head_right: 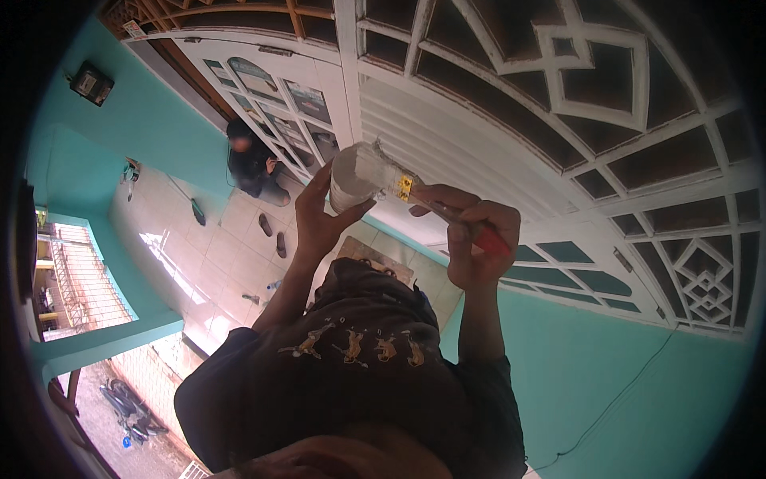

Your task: The person paints a white decorative wooden ceiling panel using a paintbrush and a small paint container. They repeatedly dip the brush into the container and apply white paint to the intricate geometric patterns of the ceiling.

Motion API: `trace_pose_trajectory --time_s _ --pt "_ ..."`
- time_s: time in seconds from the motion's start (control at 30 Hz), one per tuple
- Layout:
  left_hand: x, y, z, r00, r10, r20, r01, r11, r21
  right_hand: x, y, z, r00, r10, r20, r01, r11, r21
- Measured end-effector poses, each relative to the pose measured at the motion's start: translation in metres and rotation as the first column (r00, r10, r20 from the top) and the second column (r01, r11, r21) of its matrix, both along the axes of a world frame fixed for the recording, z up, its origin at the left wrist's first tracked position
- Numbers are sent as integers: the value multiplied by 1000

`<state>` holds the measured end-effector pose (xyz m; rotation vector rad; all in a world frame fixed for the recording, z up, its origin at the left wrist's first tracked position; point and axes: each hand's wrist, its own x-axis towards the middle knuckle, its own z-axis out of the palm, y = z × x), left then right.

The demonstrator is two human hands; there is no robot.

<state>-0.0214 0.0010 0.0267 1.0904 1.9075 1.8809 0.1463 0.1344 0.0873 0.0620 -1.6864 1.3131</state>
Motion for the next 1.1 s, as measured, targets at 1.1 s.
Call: trace_pose_trajectory --time_s 1.1 --pt "-3 26 19 991 -20 -131 18 1000 -14 9 16 7 999 -37 0 37 999 33"
